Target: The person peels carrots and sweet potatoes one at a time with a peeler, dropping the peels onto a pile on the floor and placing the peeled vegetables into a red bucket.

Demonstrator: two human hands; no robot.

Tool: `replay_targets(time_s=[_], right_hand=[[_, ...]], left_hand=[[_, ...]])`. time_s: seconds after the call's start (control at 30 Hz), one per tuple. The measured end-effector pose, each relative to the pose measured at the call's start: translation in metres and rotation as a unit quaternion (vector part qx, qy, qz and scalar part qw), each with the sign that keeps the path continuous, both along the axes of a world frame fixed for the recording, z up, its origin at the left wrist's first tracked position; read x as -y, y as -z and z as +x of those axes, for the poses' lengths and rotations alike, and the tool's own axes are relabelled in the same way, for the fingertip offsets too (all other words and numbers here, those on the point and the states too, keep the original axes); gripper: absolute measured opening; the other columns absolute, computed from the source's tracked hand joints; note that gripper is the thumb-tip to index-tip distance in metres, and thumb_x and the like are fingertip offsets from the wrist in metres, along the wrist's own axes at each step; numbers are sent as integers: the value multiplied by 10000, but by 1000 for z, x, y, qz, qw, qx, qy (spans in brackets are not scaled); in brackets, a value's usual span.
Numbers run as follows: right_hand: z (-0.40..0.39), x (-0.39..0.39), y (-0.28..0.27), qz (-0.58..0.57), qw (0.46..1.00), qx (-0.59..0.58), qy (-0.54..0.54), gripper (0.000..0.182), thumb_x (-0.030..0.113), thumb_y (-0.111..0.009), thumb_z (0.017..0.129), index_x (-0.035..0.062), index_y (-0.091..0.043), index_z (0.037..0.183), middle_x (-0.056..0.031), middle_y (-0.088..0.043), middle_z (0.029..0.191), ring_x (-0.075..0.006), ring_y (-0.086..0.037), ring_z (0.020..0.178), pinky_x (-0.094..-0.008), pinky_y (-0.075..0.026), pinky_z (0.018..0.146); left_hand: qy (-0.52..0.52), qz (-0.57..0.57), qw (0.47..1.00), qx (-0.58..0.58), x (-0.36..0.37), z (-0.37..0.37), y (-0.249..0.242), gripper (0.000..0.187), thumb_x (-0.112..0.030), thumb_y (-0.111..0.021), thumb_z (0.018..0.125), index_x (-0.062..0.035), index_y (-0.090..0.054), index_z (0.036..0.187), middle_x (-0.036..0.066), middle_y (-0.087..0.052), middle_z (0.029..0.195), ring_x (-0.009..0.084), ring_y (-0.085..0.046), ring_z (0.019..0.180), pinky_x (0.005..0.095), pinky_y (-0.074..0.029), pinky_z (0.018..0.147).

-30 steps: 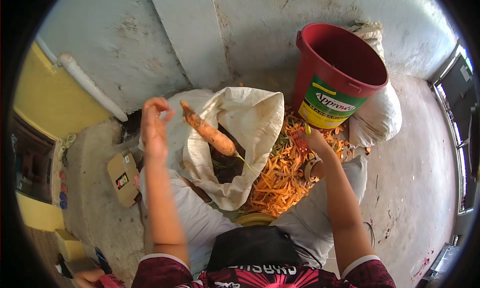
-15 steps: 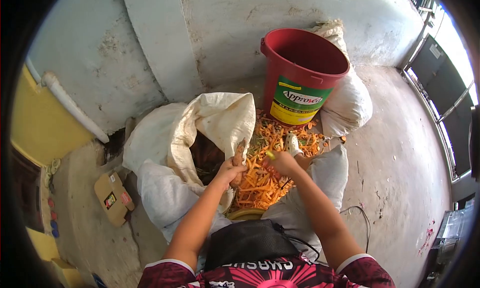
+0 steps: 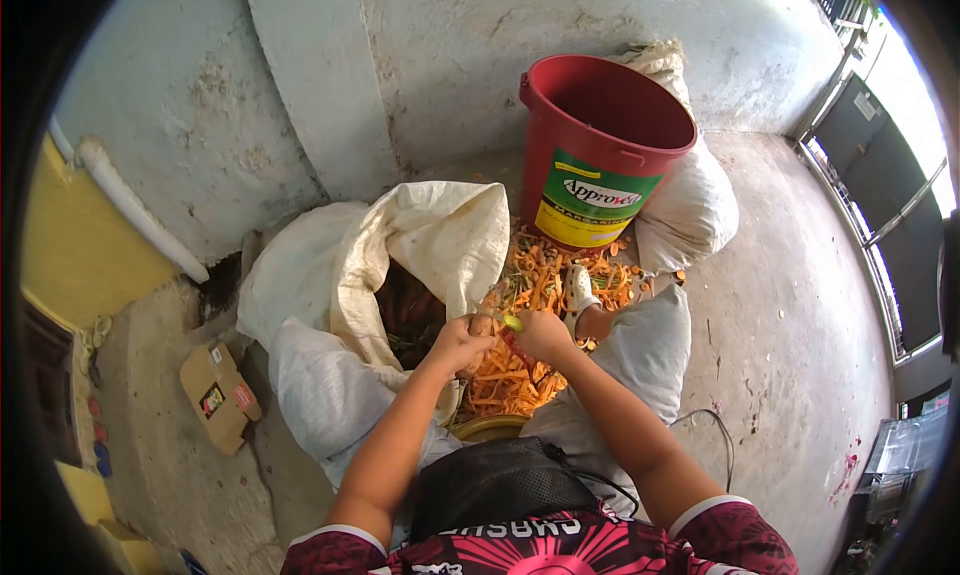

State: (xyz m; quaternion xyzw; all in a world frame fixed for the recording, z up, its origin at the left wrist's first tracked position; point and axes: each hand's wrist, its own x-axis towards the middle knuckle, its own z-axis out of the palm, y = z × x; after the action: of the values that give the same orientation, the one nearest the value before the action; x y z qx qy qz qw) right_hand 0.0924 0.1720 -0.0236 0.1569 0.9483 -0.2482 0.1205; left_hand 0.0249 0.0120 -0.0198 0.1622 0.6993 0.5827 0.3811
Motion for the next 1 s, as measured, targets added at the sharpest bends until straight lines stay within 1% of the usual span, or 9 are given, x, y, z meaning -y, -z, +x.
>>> replay_targets(time_s=[0.13,0.23,0.3,0.33,0.43,0.57,0.67,0.8,1.0], right_hand=[[-3,-7,20,13,1000,-22,17,236,187,-480,735,-14,-560,830,-199,-584,762,-329,-573,721,-399,-450,650],[-16,-78,117,-61,972,49,222,251,196,-485,731,-9,-603,815,-162,-593,748,-293,-584,713,-387,-462,599],[-14,-83,76,85,987,136,32,214,129,-442,793,-34,-581,797,-193,-590,760,-302,-574,650,-361,-449,558],[-18,-90,88,183,970,135,-89,278,208,-459,814,-34,-596,787,-190,-585,725,-300,-556,612,-363,-431,537],[-16,-62,59,-147,968,39,197,326,269,-513,773,-48,-589,772,-182,-593,730,-302,-570,651,-368,-444,571],[-10,-28,29,-233,968,-41,82,340,301,-495,796,-25,-583,834,-166,-578,695,-272,-561,610,-353,-426,565],[-6,-9,-4,-225,972,27,67,306,295,-537,790,-9,-570,782,-139,-547,618,-207,-492,539,-344,-399,537],[-3,-6,-1,-241,970,18,3,366,323,-523,784,-13,-552,928,-171,-567,692,-256,-541,617,-353,-423,608],[-2,-5,8,-198,979,-16,-33,398,352,-510,782,-20,-546,920,-220,-570,756,-340,-547,702,-386,-417,656]], left_hand=[[12,0,1000,21,-2,1,0,236,-69,-609,690,27,-508,880,67,-545,685,117,-524,519,254,-445,489],[43,27,998,48,-2,9,-13,249,-75,-590,718,21,-495,928,67,-538,688,118,-518,518,255,-445,493],[38,49,996,69,3,10,-15,285,-83,-587,726,11,-480,973,60,-536,720,112,-515,523,248,-439,492],[17,67,995,76,5,8,-14,314,-90,-594,723,4,-472,996,55,-537,750,106,-514,527,242,-433,489],[-10,88,993,76,4,-2,-10,362,-101,-600,723,-17,-439,1037,58,-530,818,101,-503,503,232,-419,463],[-27,26,999,14,1,-8,-4,286,-100,-601,726,-1,-478,965,43,-514,688,101,-490,479,234,-408,448],[-14,-4,999,-29,-2,-10,2,214,-93,-612,713,10,-511,871,32,-506,615,99,-483,459,238,-392,433],[1,-33,998,-59,-2,-13,11,195,-146,-621,673,21,-524,700,51,-520,512,108,-498,430,249,-380,408],[2,-89,993,-78,-3,-11,-9,217,-151,-614,655,49,-537,694,72,-541,521,119,-531,455,259,-408,434]])
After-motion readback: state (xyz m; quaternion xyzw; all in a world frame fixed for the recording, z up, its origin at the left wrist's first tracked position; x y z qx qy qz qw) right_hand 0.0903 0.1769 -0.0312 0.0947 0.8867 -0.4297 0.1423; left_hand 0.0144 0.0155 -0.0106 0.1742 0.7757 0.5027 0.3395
